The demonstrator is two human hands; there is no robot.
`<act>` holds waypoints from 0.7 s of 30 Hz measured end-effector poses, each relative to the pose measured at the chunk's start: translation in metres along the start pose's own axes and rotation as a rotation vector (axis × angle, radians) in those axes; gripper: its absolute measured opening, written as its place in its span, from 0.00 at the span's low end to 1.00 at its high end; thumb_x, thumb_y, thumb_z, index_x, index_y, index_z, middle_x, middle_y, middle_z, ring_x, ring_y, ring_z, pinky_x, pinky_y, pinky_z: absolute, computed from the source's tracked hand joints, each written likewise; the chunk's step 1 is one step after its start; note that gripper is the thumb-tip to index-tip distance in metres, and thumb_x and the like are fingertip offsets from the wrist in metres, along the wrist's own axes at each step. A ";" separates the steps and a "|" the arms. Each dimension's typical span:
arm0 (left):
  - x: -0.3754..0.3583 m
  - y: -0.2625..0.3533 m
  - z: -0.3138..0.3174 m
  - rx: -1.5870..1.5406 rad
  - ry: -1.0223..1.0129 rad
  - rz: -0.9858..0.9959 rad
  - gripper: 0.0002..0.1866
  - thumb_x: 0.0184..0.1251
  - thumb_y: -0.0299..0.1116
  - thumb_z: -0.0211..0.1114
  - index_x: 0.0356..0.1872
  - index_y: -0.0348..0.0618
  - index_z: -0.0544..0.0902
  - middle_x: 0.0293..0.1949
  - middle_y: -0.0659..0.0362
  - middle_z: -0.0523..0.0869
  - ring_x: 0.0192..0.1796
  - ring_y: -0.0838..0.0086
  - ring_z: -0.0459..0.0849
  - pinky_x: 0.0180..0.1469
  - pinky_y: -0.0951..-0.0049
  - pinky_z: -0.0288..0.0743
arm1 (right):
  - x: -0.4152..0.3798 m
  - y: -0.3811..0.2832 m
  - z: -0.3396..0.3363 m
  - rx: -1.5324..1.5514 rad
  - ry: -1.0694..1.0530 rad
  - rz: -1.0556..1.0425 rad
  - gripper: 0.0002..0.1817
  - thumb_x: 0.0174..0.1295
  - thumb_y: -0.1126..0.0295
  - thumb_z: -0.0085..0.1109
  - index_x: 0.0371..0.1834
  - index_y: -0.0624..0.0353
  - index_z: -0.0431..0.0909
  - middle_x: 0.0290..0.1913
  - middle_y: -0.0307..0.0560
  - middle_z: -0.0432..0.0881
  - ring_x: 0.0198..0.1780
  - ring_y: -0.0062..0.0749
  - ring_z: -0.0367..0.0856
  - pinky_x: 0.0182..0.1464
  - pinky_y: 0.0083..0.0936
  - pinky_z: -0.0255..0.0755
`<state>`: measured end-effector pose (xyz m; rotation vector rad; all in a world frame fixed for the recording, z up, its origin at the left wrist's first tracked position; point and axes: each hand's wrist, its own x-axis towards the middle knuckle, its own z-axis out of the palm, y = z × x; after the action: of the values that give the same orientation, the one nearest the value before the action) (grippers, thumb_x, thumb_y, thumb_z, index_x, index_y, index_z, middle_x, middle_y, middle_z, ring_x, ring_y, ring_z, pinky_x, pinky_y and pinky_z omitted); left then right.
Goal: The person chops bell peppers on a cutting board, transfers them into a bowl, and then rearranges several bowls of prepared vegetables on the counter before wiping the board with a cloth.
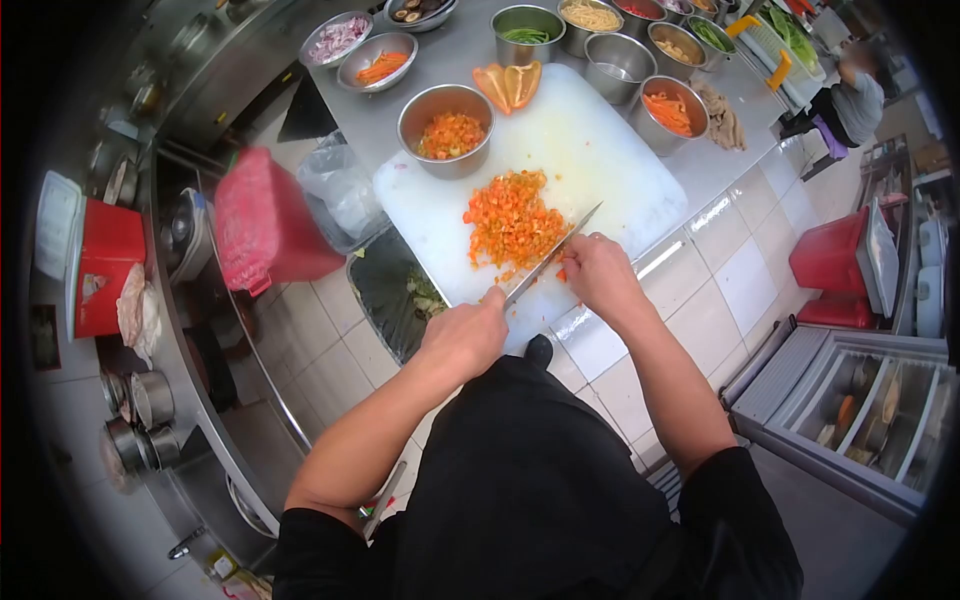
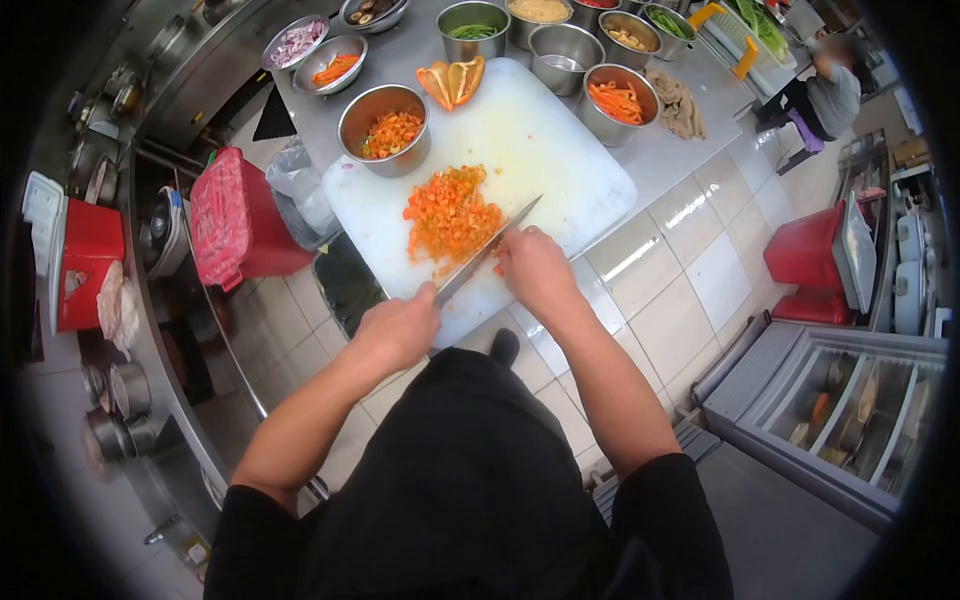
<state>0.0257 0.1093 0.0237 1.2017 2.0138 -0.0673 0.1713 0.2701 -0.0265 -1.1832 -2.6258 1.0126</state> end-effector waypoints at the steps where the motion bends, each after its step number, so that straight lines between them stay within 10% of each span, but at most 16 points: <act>1: 0.003 0.001 -0.001 -0.005 0.024 0.021 0.16 0.78 0.37 0.50 0.56 0.38 0.73 0.39 0.36 0.89 0.44 0.40 0.88 0.51 0.43 0.78 | 0.001 -0.002 -0.001 0.012 -0.019 0.015 0.06 0.63 0.72 0.61 0.38 0.65 0.82 0.41 0.65 0.82 0.45 0.61 0.84 0.50 0.50 0.78; 13: -0.014 0.002 -0.031 0.001 0.091 -0.005 0.17 0.75 0.39 0.57 0.55 0.39 0.74 0.43 0.40 0.88 0.48 0.42 0.87 0.52 0.45 0.79 | -0.004 -0.003 -0.006 0.102 0.227 -0.046 0.11 0.64 0.70 0.62 0.47 0.62 0.83 0.45 0.62 0.82 0.47 0.58 0.83 0.52 0.44 0.78; 16: -0.025 -0.014 -0.024 -0.053 0.337 0.052 0.17 0.69 0.36 0.65 0.53 0.38 0.74 0.45 0.41 0.87 0.46 0.42 0.87 0.50 0.47 0.80 | -0.021 -0.001 -0.011 0.027 0.447 -0.352 0.23 0.61 0.68 0.68 0.60 0.58 0.80 0.57 0.58 0.80 0.58 0.57 0.80 0.61 0.44 0.74; 21: -0.017 -0.024 -0.012 -0.093 0.507 0.100 0.19 0.61 0.31 0.73 0.46 0.38 0.73 0.45 0.43 0.85 0.45 0.43 0.87 0.47 0.51 0.81 | -0.024 -0.047 0.010 -0.227 0.156 -0.747 0.41 0.58 0.44 0.71 0.70 0.58 0.74 0.78 0.53 0.67 0.79 0.63 0.60 0.76 0.64 0.53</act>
<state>0.0044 0.0887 0.0350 1.3542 2.3470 0.4147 0.1550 0.2250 -0.0015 -0.2105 -2.7241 0.4653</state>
